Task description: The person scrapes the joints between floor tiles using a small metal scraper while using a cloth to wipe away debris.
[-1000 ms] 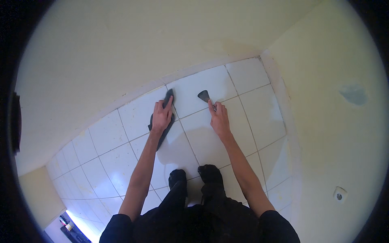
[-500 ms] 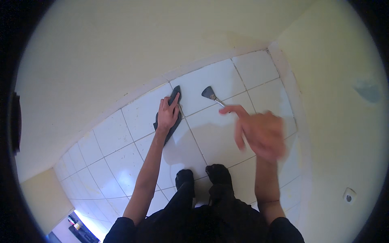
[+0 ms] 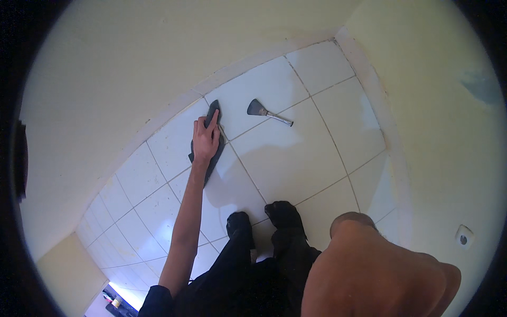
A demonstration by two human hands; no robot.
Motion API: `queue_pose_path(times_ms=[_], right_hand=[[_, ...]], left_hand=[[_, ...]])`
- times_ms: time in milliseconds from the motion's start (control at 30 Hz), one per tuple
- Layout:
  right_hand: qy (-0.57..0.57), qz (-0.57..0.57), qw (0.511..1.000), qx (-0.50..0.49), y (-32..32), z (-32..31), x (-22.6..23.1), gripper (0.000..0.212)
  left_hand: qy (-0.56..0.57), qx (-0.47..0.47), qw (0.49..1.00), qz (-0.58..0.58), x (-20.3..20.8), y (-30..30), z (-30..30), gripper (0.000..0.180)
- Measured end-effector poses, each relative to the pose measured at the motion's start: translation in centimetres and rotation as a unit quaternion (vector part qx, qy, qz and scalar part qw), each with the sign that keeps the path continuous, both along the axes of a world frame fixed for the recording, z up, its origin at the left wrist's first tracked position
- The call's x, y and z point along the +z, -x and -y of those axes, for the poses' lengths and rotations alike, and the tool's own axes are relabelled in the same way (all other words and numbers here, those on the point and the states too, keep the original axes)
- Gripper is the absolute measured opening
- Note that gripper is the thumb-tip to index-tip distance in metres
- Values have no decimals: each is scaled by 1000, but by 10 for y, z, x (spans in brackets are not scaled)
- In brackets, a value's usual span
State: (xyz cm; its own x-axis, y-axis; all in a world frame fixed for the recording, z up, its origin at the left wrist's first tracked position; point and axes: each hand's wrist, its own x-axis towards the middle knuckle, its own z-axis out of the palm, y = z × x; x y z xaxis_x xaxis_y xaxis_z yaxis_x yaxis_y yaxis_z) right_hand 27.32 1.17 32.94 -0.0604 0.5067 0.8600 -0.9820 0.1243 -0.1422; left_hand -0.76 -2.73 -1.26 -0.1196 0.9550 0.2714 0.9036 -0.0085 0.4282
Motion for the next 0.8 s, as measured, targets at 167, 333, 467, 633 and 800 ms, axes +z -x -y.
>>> queue_pose_path(times_ms=[167,333,467,633,800], right_hand=[[-16,-35,999,4,-5,4,6,29],[-31,-73,997,14,-7,6,13,31],[-41,-97,994,26,-9,6,18,32],[-60,-153,986,32,-3,8,19,33],[-35,-83,995,54,-7,8,16,32]], left_hand=[[-1,-3,1000,3,0,-1,1,48],[-1,0,1000,-3,-1,1,2,47],[2,-1,1000,5,-1,1,2,47],[4,-1,1000,3,0,-1,1,47],[12,3,1000,6,1,0,3,47]])
